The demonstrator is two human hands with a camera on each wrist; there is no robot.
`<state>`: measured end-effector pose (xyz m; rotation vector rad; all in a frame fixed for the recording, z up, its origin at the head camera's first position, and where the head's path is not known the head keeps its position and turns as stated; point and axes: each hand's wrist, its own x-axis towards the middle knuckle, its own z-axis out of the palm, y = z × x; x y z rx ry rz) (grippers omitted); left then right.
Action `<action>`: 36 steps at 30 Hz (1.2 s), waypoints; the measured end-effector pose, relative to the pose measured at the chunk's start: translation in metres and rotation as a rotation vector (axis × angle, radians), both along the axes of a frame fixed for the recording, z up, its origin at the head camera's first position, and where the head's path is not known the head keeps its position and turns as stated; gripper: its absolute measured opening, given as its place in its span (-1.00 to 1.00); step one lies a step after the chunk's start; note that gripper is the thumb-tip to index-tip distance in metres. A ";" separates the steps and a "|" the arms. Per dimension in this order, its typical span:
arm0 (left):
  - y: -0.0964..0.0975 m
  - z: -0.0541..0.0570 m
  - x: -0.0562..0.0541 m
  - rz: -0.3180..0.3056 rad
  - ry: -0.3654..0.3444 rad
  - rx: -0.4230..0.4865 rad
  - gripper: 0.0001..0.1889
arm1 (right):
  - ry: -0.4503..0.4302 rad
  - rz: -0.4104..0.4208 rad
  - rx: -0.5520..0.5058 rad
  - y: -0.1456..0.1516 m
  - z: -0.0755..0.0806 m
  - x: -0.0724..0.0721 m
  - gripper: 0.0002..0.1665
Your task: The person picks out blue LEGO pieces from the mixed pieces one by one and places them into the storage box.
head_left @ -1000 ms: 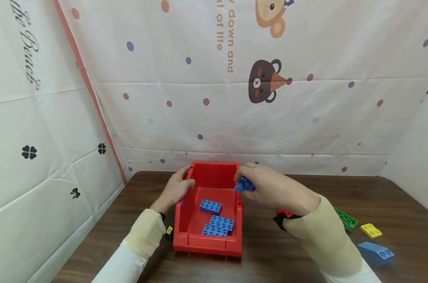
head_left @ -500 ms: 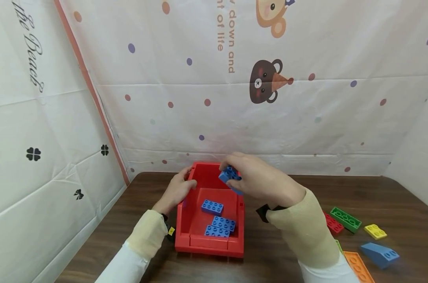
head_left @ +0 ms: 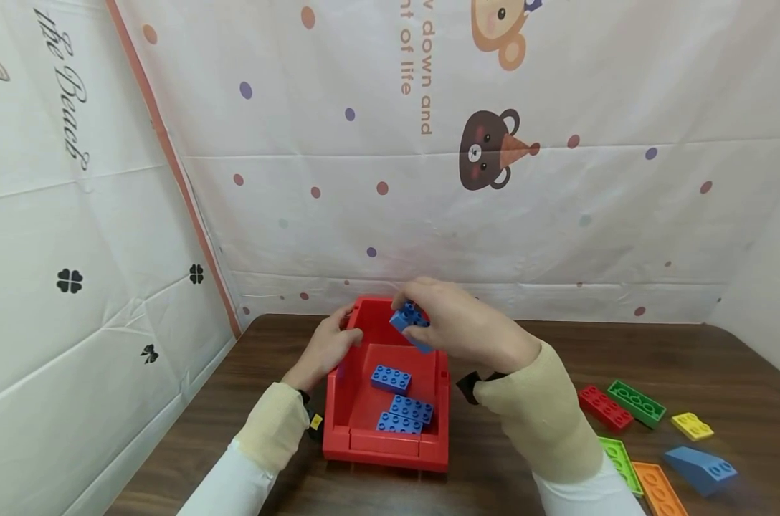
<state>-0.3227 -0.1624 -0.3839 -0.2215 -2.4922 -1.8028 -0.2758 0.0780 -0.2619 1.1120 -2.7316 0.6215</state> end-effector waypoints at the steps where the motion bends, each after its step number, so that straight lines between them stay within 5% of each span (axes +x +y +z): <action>1: 0.000 0.000 0.000 0.000 0.000 -0.002 -0.23 | 0.003 0.005 0.001 -0.001 -0.001 0.000 -0.50; 36: -0.001 0.002 -0.005 0.008 -0.006 -0.046 -0.24 | -0.139 -0.023 0.118 -0.017 -0.049 -0.030 -0.54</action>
